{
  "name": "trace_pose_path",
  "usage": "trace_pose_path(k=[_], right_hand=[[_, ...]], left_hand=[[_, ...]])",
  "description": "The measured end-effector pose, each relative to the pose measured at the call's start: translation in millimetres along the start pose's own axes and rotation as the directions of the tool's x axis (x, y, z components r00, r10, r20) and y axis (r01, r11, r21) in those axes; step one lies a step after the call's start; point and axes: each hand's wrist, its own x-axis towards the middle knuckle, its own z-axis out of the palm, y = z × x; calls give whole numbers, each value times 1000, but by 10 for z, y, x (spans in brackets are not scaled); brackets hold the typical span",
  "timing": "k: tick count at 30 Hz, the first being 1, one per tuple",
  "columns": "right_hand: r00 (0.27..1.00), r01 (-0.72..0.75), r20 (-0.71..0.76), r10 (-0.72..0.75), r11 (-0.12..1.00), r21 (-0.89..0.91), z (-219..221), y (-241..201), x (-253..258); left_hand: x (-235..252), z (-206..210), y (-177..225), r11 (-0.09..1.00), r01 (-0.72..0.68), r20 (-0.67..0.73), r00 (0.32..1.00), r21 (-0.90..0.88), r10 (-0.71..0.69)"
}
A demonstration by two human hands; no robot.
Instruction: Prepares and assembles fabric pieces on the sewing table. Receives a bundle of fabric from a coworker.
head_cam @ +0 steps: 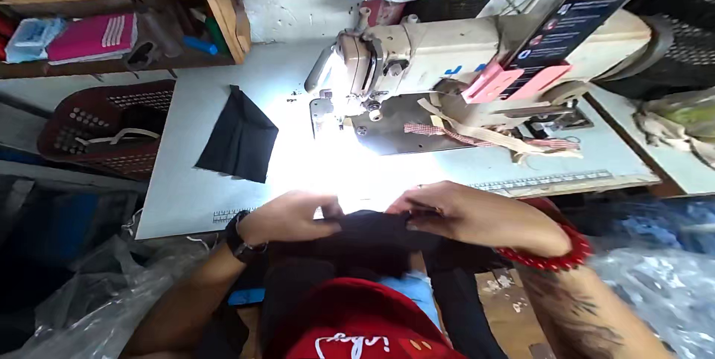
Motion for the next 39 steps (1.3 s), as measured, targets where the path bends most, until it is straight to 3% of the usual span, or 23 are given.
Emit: trace_pose_path(k=[3, 5, 7, 11, 14, 15, 17, 20, 24, 30, 39], right_hand=[[982, -153, -117, 150, 988, -18, 115, 473, 296], [953, -203, -243, 180, 976, -76, 132, 659, 498], [930, -247, -315, 191, 957, -149, 87, 803, 664], [870, -337, -464, 167, 888, -312, 98, 921, 855], [798, -386, -599, 71, 822, -418, 150, 856, 814], [794, -369, -606, 48, 830, -418, 179, 800, 768], [827, -281, -562, -2, 865, -415, 313, 752, 639], [880, -209, -474, -17, 884, -419, 508, 818, 443], [904, -176, -427, -15, 897, -405, 546, 867, 382], [898, -187, -440, -6, 900, -394, 526, 878, 369], [888, -192, -459, -12, 898, -396, 516, 951, 348]], left_hand=[[157, -76, -282, 958, 252, 55, 967, -137, -247], [316, -199, -383, 914, 397, 64, 918, -85, -392], [462, -316, -573, 895, 446, -16, 895, 30, -445], [676, -579, -686, 832, 449, -207, 892, 325, -401], [643, -551, -682, 821, 305, -360, 924, 483, -131], [579, -498, -698, 825, 232, -381, 924, 516, -22], [403, -415, -718, 849, 158, -355, 934, 504, 37], [223, -376, -755, 854, 289, -361, 923, 432, -130], [547, -463, -743, 789, 467, -425, 857, 399, -292], [1271, -591, -1134, 787, 457, -403, 868, 415, -291], [1344, -650, -1198, 744, 438, -444, 871, 505, -212]])
